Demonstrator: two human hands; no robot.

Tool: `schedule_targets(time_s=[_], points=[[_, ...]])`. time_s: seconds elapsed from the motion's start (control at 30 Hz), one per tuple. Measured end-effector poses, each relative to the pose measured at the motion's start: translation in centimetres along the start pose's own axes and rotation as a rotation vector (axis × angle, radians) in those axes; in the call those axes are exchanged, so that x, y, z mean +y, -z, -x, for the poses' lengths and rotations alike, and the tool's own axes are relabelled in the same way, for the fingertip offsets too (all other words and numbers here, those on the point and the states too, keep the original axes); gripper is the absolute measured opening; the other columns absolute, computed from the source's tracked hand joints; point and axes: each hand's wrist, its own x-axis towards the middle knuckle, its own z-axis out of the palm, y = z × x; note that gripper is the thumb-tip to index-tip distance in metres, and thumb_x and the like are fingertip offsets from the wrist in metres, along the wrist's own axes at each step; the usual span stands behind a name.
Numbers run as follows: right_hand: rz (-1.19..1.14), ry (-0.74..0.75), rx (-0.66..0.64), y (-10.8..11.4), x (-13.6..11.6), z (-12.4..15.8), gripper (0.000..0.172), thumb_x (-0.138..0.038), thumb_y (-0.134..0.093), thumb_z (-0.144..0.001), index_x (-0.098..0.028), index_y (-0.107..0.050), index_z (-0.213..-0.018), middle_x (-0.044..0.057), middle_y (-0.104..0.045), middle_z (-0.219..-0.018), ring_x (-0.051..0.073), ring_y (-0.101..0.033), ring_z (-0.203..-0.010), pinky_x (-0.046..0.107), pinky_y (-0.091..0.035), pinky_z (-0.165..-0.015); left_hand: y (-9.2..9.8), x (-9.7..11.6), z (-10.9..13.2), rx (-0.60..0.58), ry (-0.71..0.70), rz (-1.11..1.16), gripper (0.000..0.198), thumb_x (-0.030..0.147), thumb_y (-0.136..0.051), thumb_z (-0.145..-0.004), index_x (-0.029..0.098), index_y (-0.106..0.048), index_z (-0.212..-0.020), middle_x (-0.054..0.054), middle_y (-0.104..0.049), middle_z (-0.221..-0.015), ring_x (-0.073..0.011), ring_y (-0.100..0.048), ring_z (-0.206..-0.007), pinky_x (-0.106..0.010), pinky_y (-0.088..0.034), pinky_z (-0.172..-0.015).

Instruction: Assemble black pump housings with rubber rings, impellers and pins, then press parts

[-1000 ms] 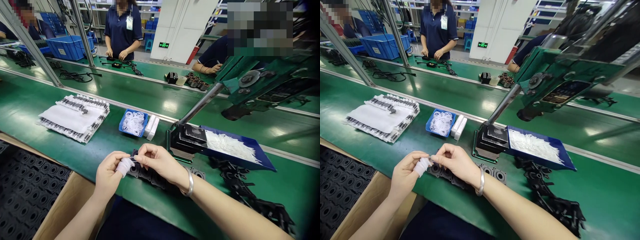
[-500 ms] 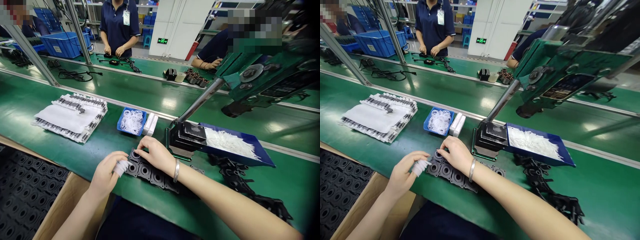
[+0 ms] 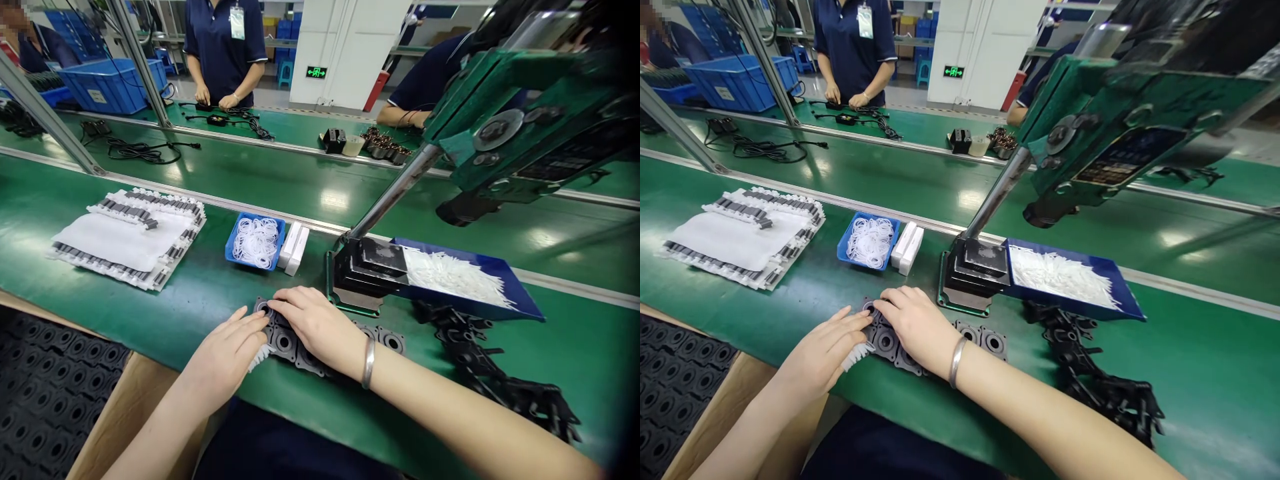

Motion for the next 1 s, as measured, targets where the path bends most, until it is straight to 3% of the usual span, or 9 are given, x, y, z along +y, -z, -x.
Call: schedule_targets(time_s=[0.13,0.23,0.3,0.4,0.5,0.6,0.8,1.0], points=[[0.102,0.077,0.02,-0.3,-0.1,0.5,0.038,-0.007,-0.045,-0.095,-0.007,-0.057,-0.13,0.018,-0.06,-0.126,0.029,-0.055,-0.11,0.046,-0.051,-0.092,0.1,0.1,-0.3,-0.029,-0.021,-0.008,0.026,0.001,-0.039,-0.094,0.012,-0.061,-0.103,-0.016,-0.072,-0.117,-0.026,-0.066,-0.118,-0.052,-0.051,-0.105],[0.092,0.098,0.042,0.9,0.1,0.5,0.038,-0.007,-0.045,-0.094,-0.007,-0.057,-0.13,0.019,-0.058,-0.13,0.03,-0.055,-0.115,0.048,-0.05,-0.094,0.7,0.0,-0.1,-0.013,0.01,0.073,0.032,-0.003,-0.037,-0.09,0.013,-0.061,-0.105,-0.013,-0.072,-0.118,-0.0246,-0.064,-0.12,-0.05,-0.048,-0.108],[-0.018,0.04,0.133,2.4,0.2,0.3,0.035,-0.01,-0.046,-0.097,-0.009,-0.056,-0.13,0.018,-0.058,-0.13,0.028,-0.055,-0.116,0.047,-0.05,-0.097,1.4,0.0,-0.1,0.059,0.129,0.187,0.035,-0.003,-0.04,-0.087,0.014,-0.061,-0.108,-0.011,-0.072,-0.117,-0.0205,-0.065,-0.118,-0.04,-0.05,-0.107],[-0.387,-0.057,0.233,4.3,-0.2,0.1,0.026,-0.022,-0.055,-0.097,-0.014,-0.06,-0.121,0.012,-0.062,-0.118,0.02,-0.059,-0.109,0.036,-0.05,-0.096,2.1,0.3,-0.4,0.171,0.394,0.352,0.035,-0.001,-0.047,-0.085,0.02,-0.064,-0.108,-0.004,-0.073,-0.108,-0.0143,-0.067,-0.105,-0.026,-0.054,-0.094],[-0.72,-0.112,0.123,4.6,-1.0,0.0,0.013,-0.03,-0.065,-0.092,-0.017,-0.068,-0.097,0.004,-0.064,-0.095,0.014,-0.061,-0.088,0.026,-0.051,-0.081,1.6,0.9,-0.9,0.186,0.541,0.455,0.034,0.002,-0.052,-0.083,0.024,-0.067,-0.104,0.001,-0.073,-0.098,-0.0123,-0.069,-0.09,-0.021,-0.055,-0.08],[-0.827,-0.203,0.073,3.8,-1.3,0.0,0.02,-0.033,-0.066,-0.092,-0.017,-0.066,-0.08,0.001,-0.062,-0.08,0.012,-0.058,-0.076,0.024,-0.047,-0.072,0.6,1.4,-1.2,0.184,0.611,0.529,0.033,0.005,-0.054,-0.082,0.024,-0.069,-0.103,0.001,-0.073,-0.094,-0.013,-0.07,-0.081,-0.021,-0.055,-0.071],[-0.975,-0.279,0.061,3.2,-0.9,0.3,0.031,-0.047,-0.07,-0.086,-0.016,-0.067,-0.087,0.001,-0.058,-0.086,0.012,-0.057,-0.075,0.025,-0.047,-0.071,-0.1,1.7,-1.3,0.181,0.65,0.564,0.037,0.005,-0.053,-0.08,0.025,-0.071,-0.106,0.0,-0.075,-0.097,-0.0146,-0.071,-0.082,-0.022,-0.055,-0.07],[-0.984,-0.306,0.039,3.2,-0.6,0.2,0.032,-0.047,-0.07,-0.086,-0.016,-0.066,-0.076,0.001,-0.059,-0.082,0.013,-0.057,-0.075,0.026,-0.046,-0.072,0.1,1.9,-1.6,0.179,0.685,0.625,0.034,0.006,-0.053,-0.082,0.024,-0.071,-0.105,-0.001,-0.076,-0.095,-0.0156,-0.072,-0.082,-0.023,-0.057,-0.07]])
